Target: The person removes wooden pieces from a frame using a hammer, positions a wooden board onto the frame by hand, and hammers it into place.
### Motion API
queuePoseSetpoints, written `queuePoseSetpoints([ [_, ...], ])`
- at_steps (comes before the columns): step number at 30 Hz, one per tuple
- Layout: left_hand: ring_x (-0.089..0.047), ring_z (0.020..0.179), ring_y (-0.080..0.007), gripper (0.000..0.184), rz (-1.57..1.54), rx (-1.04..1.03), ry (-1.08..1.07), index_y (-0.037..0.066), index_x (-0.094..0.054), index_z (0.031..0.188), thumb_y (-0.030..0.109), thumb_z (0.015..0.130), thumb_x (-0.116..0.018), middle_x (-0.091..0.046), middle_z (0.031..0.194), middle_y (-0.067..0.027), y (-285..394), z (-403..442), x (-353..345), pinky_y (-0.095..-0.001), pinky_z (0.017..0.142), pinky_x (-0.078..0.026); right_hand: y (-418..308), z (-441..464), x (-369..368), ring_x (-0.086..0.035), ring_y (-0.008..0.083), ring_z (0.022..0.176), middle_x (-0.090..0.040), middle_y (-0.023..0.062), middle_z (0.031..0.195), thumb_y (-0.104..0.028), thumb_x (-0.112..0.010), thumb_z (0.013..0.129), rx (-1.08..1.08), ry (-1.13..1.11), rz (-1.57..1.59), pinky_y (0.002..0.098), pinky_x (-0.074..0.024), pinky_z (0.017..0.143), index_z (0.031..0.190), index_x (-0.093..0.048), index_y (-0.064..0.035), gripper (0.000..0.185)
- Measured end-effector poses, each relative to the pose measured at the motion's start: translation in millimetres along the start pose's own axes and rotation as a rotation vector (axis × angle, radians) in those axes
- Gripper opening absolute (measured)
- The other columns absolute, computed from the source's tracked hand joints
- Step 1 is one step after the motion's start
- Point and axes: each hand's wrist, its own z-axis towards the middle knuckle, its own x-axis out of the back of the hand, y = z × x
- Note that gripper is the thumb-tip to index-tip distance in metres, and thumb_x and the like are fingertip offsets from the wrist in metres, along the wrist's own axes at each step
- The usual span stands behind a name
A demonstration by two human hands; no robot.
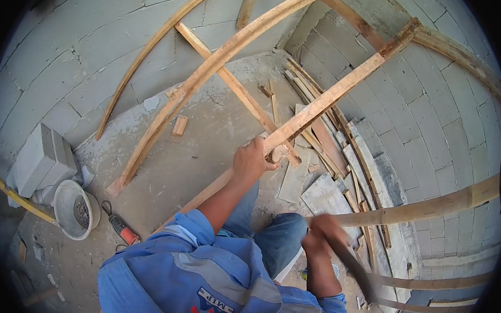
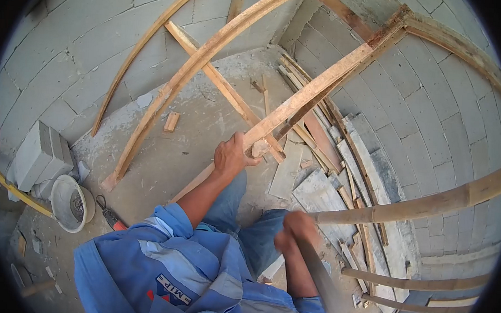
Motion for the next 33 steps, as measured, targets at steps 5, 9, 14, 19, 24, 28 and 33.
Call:
queuePoseSetpoints([
  [5, -0.069, 0.074, -0.0358, 0.080, -0.013, 0.014, 0.081, 0.006, -0.050, 0.103, 0.049, 0.051, -0.094, -0.068, 0.086, -0.0140, 3, 12, 3, -0.0441, 0.069, -0.055, 42, 11, -32, -0.060, 0.0494, 0.067, -0.063, 0.0269, 0.076, -0.024, -0.059, 0.098, -0.420, -0.318, -0.287, 0.0506, -0.0462, 0.057, 0.089, -0.055, -0.0017, 0.024],
  [9, -0.069, 0.073, -0.0312, 0.083, -0.027, -0.003, -0.029, 0.007, -0.048, 0.103, 0.054, 0.052, -0.093, -0.067, 0.088, -0.0117, 8, 1, 13, -0.0402, 0.068, -0.054, -4, 23, 20, -0.056, 0.0236, 0.053, -0.056, 0.0107, 0.062, -0.016, -0.052, 0.098, -0.200, 0.030, -0.008, 0.0370, -0.0422, 0.049, 0.090, -0.059, -0.0049, 0.016],
  [14, -0.069, 0.073, -0.0319, 0.084, -0.012, 0.001, -0.011, 0.007, -0.048, 0.104, 0.053, 0.051, -0.094, -0.066, 0.087, -0.0117, 3, 1, 4, -0.0405, 0.068, -0.054, -60, 62, 19, -0.048, 0.0152, 0.054, -0.050, 0.0024, 0.068, -0.069, -0.048, 0.096, 0.371, 0.529, 0.682, 0.0317, -0.0407, 0.043, 0.098, -0.045, -0.0131, 0.056],
  [19, -0.068, 0.075, -0.0388, 0.079, -0.081, -0.001, -0.060, 0.007, -0.049, 0.104, 0.043, 0.052, -0.096, -0.068, 0.087, -0.0170, 4, -16, 7, -0.0472, 0.070, -0.054, 23, -23, -14, -0.063, 0.0498, 0.072, -0.064, 0.0274, 0.075, -0.022, -0.061, 0.097, -0.550, -0.515, -0.371, 0.0526, -0.0498, 0.061, 0.098, -0.059, -0.0021, 0.020],
  [24, -0.068, 0.075, -0.0394, 0.080, -0.080, 0.019, -0.018, 0.006, -0.049, 0.104, 0.044, 0.052, -0.096, -0.068, 0.086, -0.0170, 4, 0, 5, -0.0480, 0.070, -0.054, -9, 23, 19, -0.046, 0.0160, 0.052, -0.051, 0.0062, 0.066, -0.024, -0.045, 0.103, -0.233, -0.027, -0.035, 0.0357, -0.0395, 0.045, 0.090, -0.052, -0.0053, 0.024],
  [28, -0.068, 0.074, -0.0400, 0.081, -0.078, 0.030, -0.037, 0.006, -0.049, 0.105, 0.045, 0.052, -0.096, -0.068, 0.087, -0.0171, 3, 2, 6, -0.0478, 0.070, -0.054, -42, 47, 9, -0.044, 0.0117, 0.054, -0.049, 0.0016, 0.067, -0.063, -0.040, 0.102, 0.216, 0.500, 0.727, 0.0270, -0.0405, 0.049, 0.090, -0.051, -0.0072, 0.059],
  [33, -0.068, 0.073, -0.0403, 0.083, -0.039, 0.021, -0.033, 0.006, -0.049, 0.107, 0.046, 0.051, -0.096, -0.068, 0.088, -0.0174, 3, -2, 6, -0.0471, 0.070, -0.055, 27, -19, -27, -0.063, 0.0493, 0.067, -0.062, 0.0264, 0.069, -0.022, -0.064, 0.096, -0.434, -0.401, -0.299, 0.0522, -0.0482, 0.056, 0.094, -0.059, -0.0011, 0.021],
])
